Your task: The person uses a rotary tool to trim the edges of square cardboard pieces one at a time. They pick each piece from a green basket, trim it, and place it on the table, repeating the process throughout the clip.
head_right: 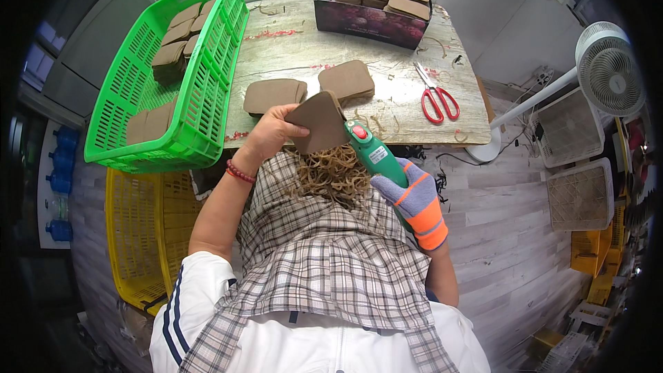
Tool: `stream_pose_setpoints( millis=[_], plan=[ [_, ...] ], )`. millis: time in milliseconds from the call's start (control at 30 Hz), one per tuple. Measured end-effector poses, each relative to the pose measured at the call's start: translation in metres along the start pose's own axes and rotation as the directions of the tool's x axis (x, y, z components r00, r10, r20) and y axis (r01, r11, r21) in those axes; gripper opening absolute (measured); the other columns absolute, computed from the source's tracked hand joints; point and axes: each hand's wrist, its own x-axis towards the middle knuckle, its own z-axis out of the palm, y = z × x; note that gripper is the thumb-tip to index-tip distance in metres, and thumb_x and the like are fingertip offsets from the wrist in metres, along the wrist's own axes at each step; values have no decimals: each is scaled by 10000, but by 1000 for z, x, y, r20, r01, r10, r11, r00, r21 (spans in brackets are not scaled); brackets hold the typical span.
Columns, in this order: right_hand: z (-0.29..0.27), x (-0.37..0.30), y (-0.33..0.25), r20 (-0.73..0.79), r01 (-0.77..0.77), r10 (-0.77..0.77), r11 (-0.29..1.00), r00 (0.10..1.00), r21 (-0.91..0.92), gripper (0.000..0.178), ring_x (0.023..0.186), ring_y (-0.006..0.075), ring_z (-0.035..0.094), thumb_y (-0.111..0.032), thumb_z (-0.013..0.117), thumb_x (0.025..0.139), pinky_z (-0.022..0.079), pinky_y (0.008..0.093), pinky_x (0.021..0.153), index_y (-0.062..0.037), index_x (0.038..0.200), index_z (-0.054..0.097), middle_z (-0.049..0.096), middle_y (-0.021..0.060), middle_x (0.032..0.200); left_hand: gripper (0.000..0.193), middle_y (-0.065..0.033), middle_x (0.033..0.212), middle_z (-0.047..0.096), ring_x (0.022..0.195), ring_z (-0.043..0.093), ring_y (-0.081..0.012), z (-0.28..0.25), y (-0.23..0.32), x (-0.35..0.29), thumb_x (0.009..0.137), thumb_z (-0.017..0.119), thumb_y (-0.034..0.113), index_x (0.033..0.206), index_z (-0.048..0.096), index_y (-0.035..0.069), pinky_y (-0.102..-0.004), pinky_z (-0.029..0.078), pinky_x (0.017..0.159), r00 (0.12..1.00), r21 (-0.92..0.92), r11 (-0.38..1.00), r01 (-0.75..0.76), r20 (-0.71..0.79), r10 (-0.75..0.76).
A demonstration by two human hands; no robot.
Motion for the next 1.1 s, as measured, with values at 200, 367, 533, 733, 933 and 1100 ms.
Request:
stream_pose_setpoints(
  millis=[200,367,533,733,933,1100],
  plan=[
    [3,5,5,2,-41,41,999,999,30,401,572,37,516,-241,729,786,417,193,513,14,1062,586,604,2,711,326,-46,931,664,818,618,-105,12,-8,-8,733,613,-130,1037,629,-13,-249,502,755,993,59,993,102,45,-105],
    [1,5,11,74,-96,87,989,993,114,370,573,39,522,-250,716,801,419,187,517,4,1040,590,599,-1,703,284,-1,890,624,830,572,-79,-1,8,-6,715,631,-99,979,592,-4,-225,471,756,996,365,927,-83,45,71],
    [1,7,13,109,-114,100,985,989,127,353,573,37,518,-247,711,807,420,192,518,-3,1035,596,598,-7,705,198,16,780,616,735,561,-54,-13,27,-8,686,687,-66,832,592,29,-218,475,693,969,421,888,-184,-73,235],
    [2,7,12,165,-125,100,981,981,145,346,597,28,512,-228,715,799,412,190,535,-1,1034,603,594,-19,711,169,11,800,652,730,580,-59,-26,29,-3,702,687,-62,828,640,39,-213,474,706,972,260,942,-213,-44,232],
    [3,6,14,184,-122,104,988,977,92,342,609,23,502,-209,719,791,405,186,539,-1,1040,611,600,-22,734,177,10,801,650,717,584,-57,-17,30,-2,709,698,-33,866,649,32,-200,474,663,975,289,934,-212,5,220],
    [4,7,19,167,-54,46,997,985,46,288,588,57,528,-205,689,818,432,209,534,-7,998,582,587,1,725,180,7,808,650,723,581,-60,1,29,0,710,697,-26,878,649,15,-200,473,658,991,289,949,-124,82,105]
  ],
)
